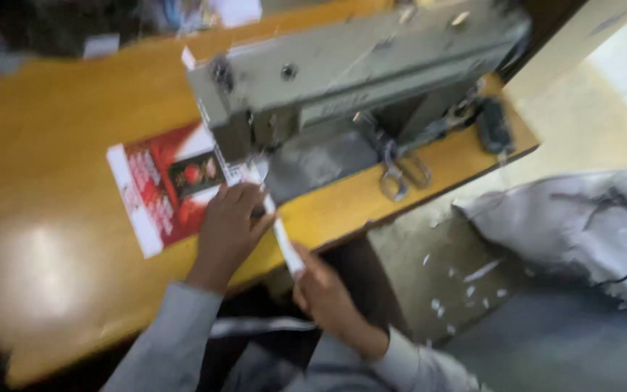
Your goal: The person sits at a wooden table and uses a Singer sewing machine to stitch a white strip of material along the edge of various printed paper sheets. They repeatedly pick up different sheets, align them with the strip, and feed them through the machine.
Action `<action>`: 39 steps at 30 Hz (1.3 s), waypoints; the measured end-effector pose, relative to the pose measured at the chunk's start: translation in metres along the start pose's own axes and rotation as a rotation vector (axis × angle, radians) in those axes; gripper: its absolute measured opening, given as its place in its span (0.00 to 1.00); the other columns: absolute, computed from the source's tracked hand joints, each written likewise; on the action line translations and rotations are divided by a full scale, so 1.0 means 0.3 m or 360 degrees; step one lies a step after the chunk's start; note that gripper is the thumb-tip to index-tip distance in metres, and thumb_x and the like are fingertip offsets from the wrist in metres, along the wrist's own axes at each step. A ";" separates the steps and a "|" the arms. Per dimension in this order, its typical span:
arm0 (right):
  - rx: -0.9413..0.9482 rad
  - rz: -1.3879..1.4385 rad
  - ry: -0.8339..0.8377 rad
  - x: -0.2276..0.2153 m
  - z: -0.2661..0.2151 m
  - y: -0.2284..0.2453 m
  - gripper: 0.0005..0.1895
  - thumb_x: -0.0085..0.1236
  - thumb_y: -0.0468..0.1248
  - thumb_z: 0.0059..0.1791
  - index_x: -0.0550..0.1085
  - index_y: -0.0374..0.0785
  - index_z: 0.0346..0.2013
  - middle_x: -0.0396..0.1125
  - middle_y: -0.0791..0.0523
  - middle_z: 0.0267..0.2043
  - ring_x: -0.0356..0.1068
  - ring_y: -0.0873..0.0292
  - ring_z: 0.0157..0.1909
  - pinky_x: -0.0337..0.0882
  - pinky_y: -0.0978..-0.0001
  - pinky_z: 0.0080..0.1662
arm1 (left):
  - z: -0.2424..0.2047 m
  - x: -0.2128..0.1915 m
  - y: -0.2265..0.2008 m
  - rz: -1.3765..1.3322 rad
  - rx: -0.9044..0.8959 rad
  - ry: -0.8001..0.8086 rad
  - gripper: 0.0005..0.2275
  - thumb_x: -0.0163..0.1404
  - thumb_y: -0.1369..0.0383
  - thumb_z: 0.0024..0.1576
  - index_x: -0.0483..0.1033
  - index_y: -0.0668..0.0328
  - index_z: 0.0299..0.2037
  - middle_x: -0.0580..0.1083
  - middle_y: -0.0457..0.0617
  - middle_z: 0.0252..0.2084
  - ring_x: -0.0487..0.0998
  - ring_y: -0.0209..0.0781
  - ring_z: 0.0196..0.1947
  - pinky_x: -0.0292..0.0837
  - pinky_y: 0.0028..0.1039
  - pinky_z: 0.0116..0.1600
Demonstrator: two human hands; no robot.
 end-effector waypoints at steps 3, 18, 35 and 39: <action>-0.0027 -0.0066 -0.0027 0.008 -0.044 0.000 0.38 0.48 0.56 0.56 0.60 0.46 0.79 0.63 0.60 0.26 0.55 0.69 0.17 0.54 0.76 0.21 | -0.022 0.022 0.006 0.0038 0.0039 0.0030 0.18 0.56 0.55 0.62 0.78 0.57 0.55 0.77 0.53 0.54 0.75 0.56 0.57 0.62 0.49 0.67; -0.0783 -0.2289 -0.0158 0.022 -0.118 0.081 0.30 0.46 0.37 0.59 0.59 0.46 0.79 0.71 0.57 0.71 0.70 0.41 0.22 0.66 0.48 0.26 | -0.046 0.066 0.052 -0.0128 0.0019 -0.0204 0.15 0.68 0.62 0.56 0.80 0.57 0.49 0.76 0.51 0.57 0.75 0.56 0.57 0.70 0.48 0.60; -0.0615 -0.2585 -0.0324 -0.053 -0.161 -0.014 0.30 0.47 0.44 0.62 0.68 0.55 0.82 0.74 0.45 0.24 0.70 0.34 0.22 0.68 0.41 0.30 | -0.305 -0.008 0.069 0.0400 0.0235 -0.0261 0.15 0.55 0.59 0.52 0.81 0.56 0.45 0.75 0.59 0.55 0.73 0.62 0.63 0.72 0.53 0.65; -0.0615 -0.2500 -0.0218 -0.032 -0.150 0.012 0.32 0.45 0.43 0.62 0.64 0.53 0.84 0.78 0.46 0.35 0.69 0.34 0.23 0.67 0.43 0.30 | -0.430 -0.384 0.581 0.0713 -0.0533 -0.0661 0.24 0.61 0.54 0.53 0.75 0.53 0.57 0.74 0.55 0.62 0.73 0.61 0.65 0.63 0.50 0.71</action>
Point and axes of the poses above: each hand's wrist, its own z-axis towards the middle knuckle, its own x-axis out of the palm, y = z × x, the point moved 3 cm from there along z, towards the middle knuckle
